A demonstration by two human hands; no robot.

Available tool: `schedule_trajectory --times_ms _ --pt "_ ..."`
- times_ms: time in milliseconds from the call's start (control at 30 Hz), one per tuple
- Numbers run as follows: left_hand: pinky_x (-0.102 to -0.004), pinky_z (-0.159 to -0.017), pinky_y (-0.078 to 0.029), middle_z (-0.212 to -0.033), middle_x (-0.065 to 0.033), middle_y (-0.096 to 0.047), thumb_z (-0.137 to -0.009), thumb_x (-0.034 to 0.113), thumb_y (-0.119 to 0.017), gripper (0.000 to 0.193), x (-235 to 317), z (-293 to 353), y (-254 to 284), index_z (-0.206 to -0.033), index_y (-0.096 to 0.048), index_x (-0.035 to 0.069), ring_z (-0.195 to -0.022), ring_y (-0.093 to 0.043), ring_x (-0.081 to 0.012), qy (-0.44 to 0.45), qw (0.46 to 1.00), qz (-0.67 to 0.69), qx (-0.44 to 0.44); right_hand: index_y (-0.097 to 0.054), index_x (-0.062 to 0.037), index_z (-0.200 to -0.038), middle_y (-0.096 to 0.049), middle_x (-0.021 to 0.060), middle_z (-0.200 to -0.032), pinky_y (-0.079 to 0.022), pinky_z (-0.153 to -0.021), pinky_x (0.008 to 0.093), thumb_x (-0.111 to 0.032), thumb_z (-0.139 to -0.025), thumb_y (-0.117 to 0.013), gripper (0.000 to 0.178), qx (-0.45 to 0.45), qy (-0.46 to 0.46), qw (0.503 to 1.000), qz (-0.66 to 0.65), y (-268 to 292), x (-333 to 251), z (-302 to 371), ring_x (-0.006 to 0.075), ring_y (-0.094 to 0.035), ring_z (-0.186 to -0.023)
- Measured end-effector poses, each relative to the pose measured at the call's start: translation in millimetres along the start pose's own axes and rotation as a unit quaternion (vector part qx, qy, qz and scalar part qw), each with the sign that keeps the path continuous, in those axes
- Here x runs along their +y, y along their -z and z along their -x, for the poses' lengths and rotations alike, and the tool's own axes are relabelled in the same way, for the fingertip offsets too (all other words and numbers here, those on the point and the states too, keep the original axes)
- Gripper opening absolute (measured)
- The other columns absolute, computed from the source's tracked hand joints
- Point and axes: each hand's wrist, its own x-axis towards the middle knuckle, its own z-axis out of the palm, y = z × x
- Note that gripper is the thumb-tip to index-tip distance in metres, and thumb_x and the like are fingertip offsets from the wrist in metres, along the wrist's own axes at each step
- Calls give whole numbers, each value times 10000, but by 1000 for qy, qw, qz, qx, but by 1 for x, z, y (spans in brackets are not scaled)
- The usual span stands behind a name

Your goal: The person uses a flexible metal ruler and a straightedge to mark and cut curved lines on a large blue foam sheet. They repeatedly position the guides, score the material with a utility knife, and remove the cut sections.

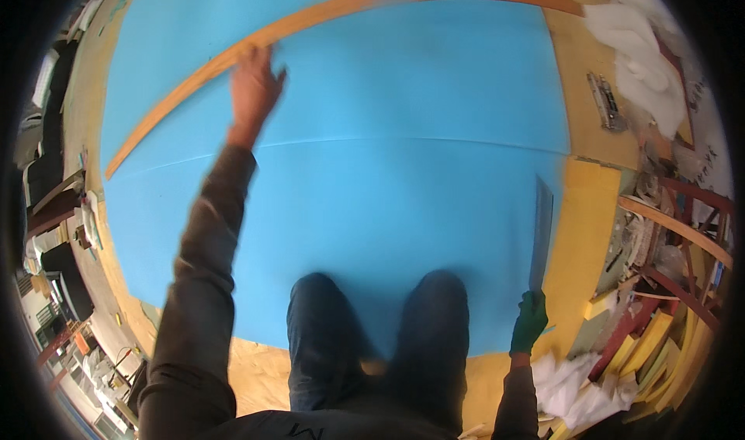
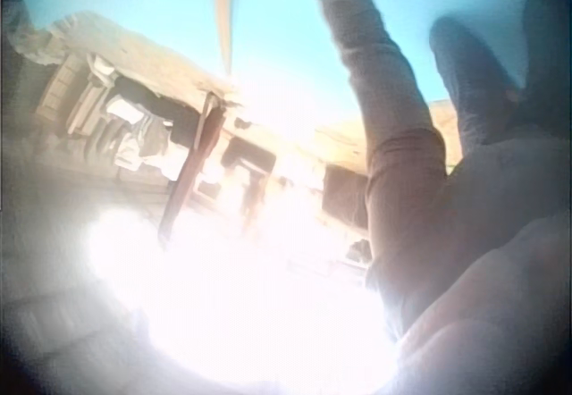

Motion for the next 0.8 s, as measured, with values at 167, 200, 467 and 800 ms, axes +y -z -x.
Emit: schedule_trajectory --times_ms 167,200,467,800 --pt "-493 -982 -535 -1266 -97 -639 -903 152 -787 385 42 198 9 -1270 -672 148 -1210 -612 -346 102 945 112 -291 -674 -15 -1371 -691 26 -949 -519 -742 297 -182 -1075 -653 340 2 19 997 76 -10 24 5 116 -623 -820" --pt "-552 -1156 -421 -1422 -118 -563 -926 179 -773 585 40 214 8 -1473 -568 159 -1369 -514 -367 89 948 115 -283 -671 -15 -1378 -697 34 -961 -526 -754 303 -184 -1077 -651 346 -5 17 998 66 -12 30 6 121 -628 -825" --pt "-650 -1229 -282 -1446 -152 -566 -833 401 -828 758 23 191 14 -1489 -568 125 -1428 -462 -355 114 944 82 -298 -629 -8 -1443 -751 161 -1294 -557 -949 376 -214 -1077 -631 419 -37 -10 989 141 -15 61 10 261 -723 -1073" --pt "-508 -841 -490 -959 -117 -704 -838 443 -857 456 22 188 139 -1059 -665 94 -932 -694 -359 45 929 105 -352 -583 -18 -1471 -712 202 -1379 -531 -1024 400 -203 -1054 -615 457 -67 -3 979 191 -32 80 12 327 -710 -1215"
